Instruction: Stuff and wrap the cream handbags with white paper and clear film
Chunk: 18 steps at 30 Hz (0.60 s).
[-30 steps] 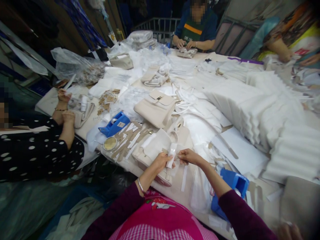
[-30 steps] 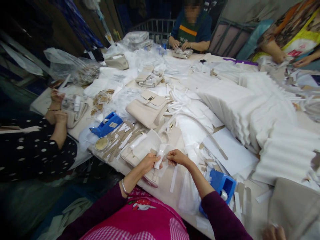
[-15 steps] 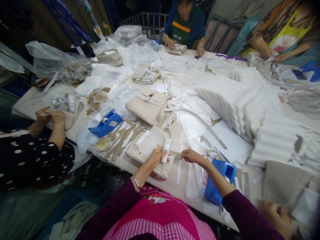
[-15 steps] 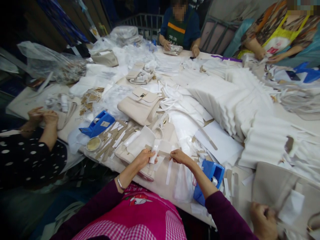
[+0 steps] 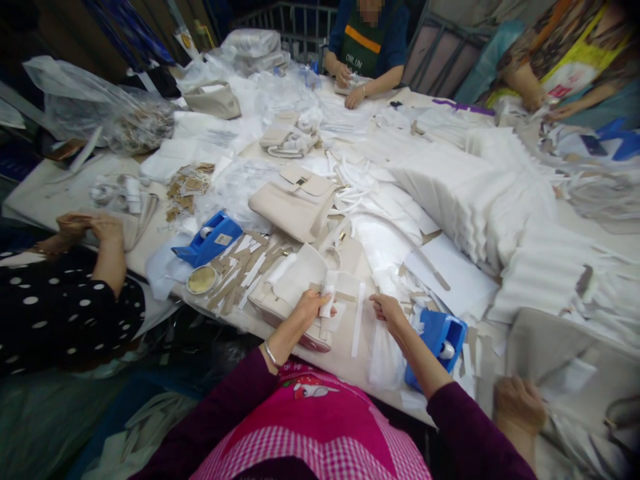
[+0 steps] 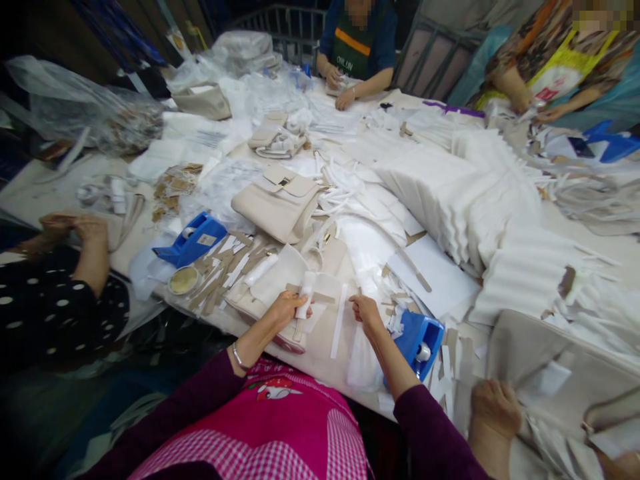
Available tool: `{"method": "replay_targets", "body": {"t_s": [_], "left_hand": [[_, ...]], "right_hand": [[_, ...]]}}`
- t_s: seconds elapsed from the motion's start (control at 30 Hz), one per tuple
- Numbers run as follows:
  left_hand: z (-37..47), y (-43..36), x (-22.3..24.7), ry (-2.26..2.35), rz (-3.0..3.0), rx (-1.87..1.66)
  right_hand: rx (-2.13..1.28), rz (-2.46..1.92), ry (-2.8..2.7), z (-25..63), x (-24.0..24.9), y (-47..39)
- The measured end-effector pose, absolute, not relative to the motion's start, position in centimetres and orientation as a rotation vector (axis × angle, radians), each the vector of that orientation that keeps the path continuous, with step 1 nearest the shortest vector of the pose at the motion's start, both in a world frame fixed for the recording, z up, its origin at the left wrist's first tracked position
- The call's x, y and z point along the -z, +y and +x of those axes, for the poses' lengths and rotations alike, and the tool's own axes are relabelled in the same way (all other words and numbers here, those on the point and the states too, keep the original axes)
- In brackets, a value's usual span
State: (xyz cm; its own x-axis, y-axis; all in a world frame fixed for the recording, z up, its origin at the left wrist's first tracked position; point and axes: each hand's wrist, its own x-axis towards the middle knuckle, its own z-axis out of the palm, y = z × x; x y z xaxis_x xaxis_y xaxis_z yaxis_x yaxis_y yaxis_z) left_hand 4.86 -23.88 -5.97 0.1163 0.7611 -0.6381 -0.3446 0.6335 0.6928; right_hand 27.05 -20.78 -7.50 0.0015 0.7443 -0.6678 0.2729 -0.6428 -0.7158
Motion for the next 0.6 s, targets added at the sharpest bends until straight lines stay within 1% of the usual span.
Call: {"method": "replay_targets", "body": {"t_s": [0.1,0.2,0.27,0.33,0.37,0.5,0.6], "left_hand": [[4.7,-23.9,6.0,1.182,0.432,-0.837],[4.7,-23.8,6.3,1.186,0.415,-0.813],[4.7,-23.8,6.6,1.180,0.413,-0.798],[4.5,-23.7,6.7,1.156,0.424,-0.799],[4.5,-23.7,6.7,1.143,0.426,-0.802],[4.2,-23.8,5.9,1.107,0.410,-0.802],[4.1,-23.9,5.2,1.076,0.402,-0.813]], "right_hand": [[-1.591,-1.813,-1.274,29.0,6.5,-22.6],[-1.697,-1.754,-1.599,29.9,6.3,-24.5],[-1.639,-1.719,-1.696,29.6,6.7,-24.9],[-1.491,-1.615,-1.663,28.6,7.2,-24.4],[-1.471,-1.536,-1.616,28.0,7.3,-23.9],[-1.720,-1.237,-1.503,25.4,6.8,-21.6],[-1.751,-1.222,-1.541,24.6,5.9,-20.7]]}}
